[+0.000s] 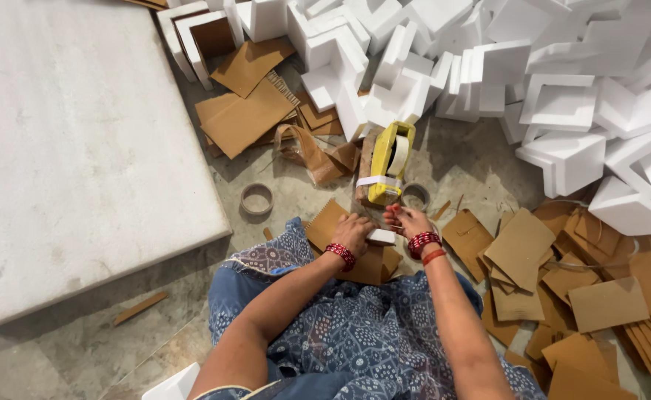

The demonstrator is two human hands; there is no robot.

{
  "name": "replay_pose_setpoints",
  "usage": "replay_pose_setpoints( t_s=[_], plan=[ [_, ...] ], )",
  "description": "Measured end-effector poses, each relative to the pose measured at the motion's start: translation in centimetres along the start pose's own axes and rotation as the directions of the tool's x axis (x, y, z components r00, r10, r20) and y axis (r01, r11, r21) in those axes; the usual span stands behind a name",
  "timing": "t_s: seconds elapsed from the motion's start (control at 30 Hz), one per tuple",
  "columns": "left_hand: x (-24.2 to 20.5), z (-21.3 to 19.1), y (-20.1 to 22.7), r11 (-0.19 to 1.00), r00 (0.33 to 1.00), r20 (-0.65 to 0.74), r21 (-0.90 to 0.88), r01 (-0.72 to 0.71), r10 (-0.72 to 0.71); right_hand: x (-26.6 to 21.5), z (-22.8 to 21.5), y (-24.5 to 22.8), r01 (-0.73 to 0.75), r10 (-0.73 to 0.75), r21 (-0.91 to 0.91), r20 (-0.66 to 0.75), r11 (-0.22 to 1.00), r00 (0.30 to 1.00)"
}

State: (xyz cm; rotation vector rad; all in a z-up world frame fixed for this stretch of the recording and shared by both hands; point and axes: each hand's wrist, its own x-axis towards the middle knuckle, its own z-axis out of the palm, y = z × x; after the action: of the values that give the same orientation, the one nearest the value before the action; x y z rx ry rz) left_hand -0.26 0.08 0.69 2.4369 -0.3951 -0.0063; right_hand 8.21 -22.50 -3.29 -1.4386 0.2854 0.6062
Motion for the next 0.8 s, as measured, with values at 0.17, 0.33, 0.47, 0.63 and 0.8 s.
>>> replay_pose_setpoints(
  t_s=[0.17,0.33,0.47,0.63,0.8],
  plan=[
    [0.1,0.9,-0.4,0.998,0.996,-0.073,0.039,-0.042,0.045,0.7,1.8,-1.1,-0.048,0.06,0.096,-0.129,0.994,0.99],
    [0.2,0.9,-0.4,0.999,0.997,-0.062,0.023,-0.048,0.05,0.3,2.6,-2.8,-0.06,0.075,0.096,-0.158,0.994,0.985],
    [0.1,0.5,-0.1,0.999,0.998,-0.045,0.027,-0.034,0.036,0.0,3.5,-3.7,-0.054,0.067,0.077,-0.182,0.996,0.981],
    [0.2,0.4,-0.2,0.999,0.998,-0.051,0.025,-0.042,0.043,0.5,4.0,-2.6,0.046,-0.042,0.012,-0.264,0.999,0.964],
    [-0.4,1.0,-0.3,0.995,0.993,-0.067,0.038,-0.094,0.096,1.9,3.5,0.6,0.034,-0.094,-0.227,-0.257,0.973,0.962]
  ],
)
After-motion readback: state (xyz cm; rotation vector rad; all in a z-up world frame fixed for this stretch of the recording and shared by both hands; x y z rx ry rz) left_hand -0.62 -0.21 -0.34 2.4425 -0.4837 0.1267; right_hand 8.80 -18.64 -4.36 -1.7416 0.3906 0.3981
